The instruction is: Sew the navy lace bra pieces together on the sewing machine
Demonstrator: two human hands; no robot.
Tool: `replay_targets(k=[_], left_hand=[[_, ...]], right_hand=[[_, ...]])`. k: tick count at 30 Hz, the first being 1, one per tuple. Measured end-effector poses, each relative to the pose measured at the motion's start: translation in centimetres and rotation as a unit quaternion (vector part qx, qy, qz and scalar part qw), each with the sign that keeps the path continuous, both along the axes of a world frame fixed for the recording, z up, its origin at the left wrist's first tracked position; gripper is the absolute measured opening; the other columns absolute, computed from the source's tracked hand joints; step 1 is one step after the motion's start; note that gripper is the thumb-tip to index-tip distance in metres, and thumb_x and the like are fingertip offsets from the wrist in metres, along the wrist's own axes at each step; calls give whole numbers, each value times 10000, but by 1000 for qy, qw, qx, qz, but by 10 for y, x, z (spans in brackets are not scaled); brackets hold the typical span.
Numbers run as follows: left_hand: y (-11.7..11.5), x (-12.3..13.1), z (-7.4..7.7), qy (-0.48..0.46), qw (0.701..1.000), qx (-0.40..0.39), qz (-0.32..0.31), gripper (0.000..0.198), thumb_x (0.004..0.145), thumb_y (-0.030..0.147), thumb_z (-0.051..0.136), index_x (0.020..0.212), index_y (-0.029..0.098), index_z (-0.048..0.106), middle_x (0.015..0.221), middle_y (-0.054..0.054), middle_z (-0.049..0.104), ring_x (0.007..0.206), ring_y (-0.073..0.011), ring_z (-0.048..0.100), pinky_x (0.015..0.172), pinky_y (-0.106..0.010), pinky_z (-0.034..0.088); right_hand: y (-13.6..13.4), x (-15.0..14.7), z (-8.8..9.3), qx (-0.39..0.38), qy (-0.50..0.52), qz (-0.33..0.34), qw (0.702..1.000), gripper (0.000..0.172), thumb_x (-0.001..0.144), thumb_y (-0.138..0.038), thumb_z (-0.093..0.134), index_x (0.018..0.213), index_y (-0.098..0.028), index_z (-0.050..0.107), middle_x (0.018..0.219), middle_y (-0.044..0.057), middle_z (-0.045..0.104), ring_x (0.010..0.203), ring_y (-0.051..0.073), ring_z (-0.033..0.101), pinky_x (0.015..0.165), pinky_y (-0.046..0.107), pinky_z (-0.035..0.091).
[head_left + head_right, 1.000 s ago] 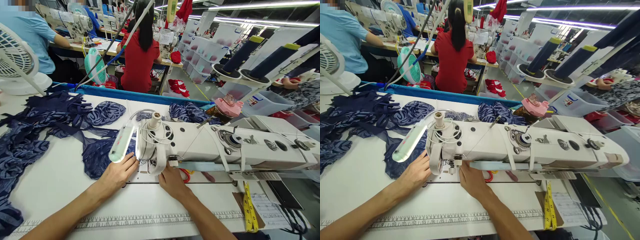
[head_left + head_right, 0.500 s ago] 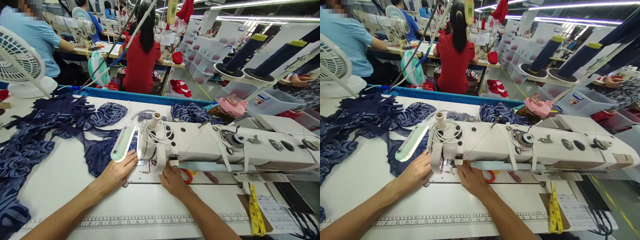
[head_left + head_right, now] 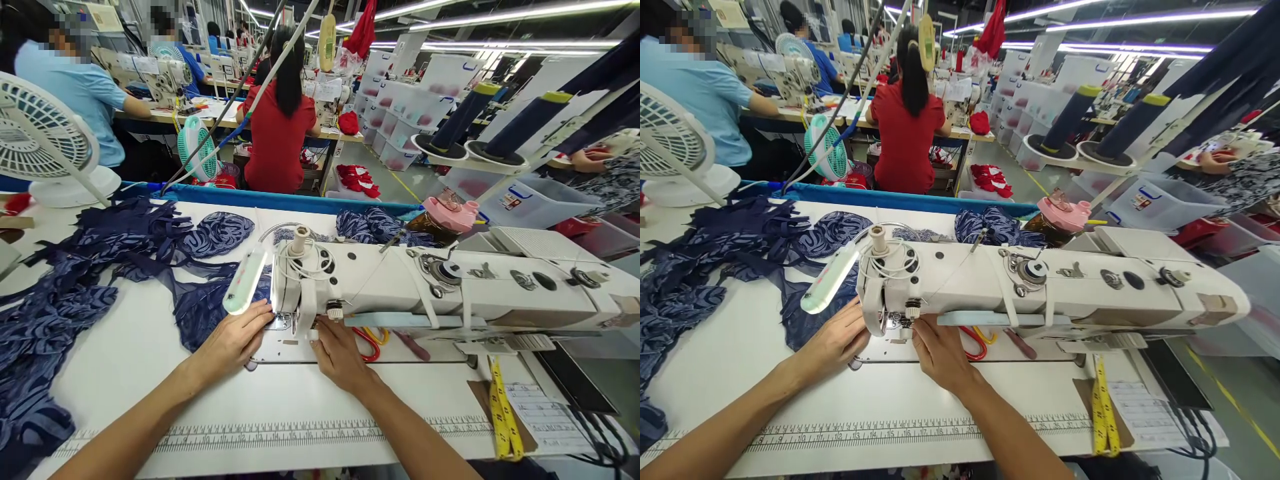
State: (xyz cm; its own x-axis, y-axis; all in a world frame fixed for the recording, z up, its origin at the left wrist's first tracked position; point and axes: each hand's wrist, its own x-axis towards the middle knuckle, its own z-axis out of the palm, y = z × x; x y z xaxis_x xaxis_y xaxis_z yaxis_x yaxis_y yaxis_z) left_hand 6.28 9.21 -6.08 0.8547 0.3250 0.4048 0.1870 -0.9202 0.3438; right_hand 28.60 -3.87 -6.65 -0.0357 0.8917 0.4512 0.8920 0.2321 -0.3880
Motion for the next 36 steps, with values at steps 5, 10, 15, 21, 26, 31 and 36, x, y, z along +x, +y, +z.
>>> replay_targets(k=[5,10,15,21,26,31,36], left_hand=[[4,7,-4,6,996,-44,82,211,989,236,406,985,167,606,995,-93,626,927,-207,597,814,-338,508],[-2,-6,9,2,987,-61,147,238,996,251,360,847,184,534,807,-35,594,740,-187,574,684,-312,469],[-37,-30,44,-5,955,-226,191,254,1007,341,350,841,219,498,759,23,581,663,-147,557,634,-256,427],[-58,-34,68,-5,924,-347,161,292,987,432,344,812,222,447,694,38,479,615,-142,456,597,-252,355],[-52,-37,82,-10,866,-482,130,357,943,545,393,912,212,519,789,18,486,736,-151,455,667,-246,369],[-54,-31,81,39,784,-612,89,361,829,497,607,994,176,621,888,-16,568,828,-174,505,745,-260,375],[-58,-21,75,41,756,-645,104,342,812,487,620,955,176,631,867,1,573,846,-176,501,763,-255,358]], right_hand=[[4,-2,-6,22,-12,18,1000,234,967,-185,427,819,-201,608,796,55,616,744,187,559,648,314,419],[0,-12,4,35,-4,37,999,248,981,-204,435,836,-204,635,742,43,615,740,196,549,726,360,442],[-6,-53,33,-153,257,94,950,161,923,-306,573,1061,-227,603,941,30,671,850,177,626,795,311,499],[-3,-95,46,-206,421,83,880,189,808,-281,667,975,-208,615,907,3,646,857,185,597,774,284,483],[-9,-69,61,-274,459,131,835,229,888,-309,551,1079,-218,639,864,1,638,803,171,590,727,273,471],[-16,-40,78,-323,401,149,844,255,917,-381,558,1097,-237,668,1042,18,667,996,205,603,886,319,465],[-17,-43,79,-299,391,121,862,254,843,-360,658,1062,-231,678,1008,13,674,972,208,599,866,306,459]])
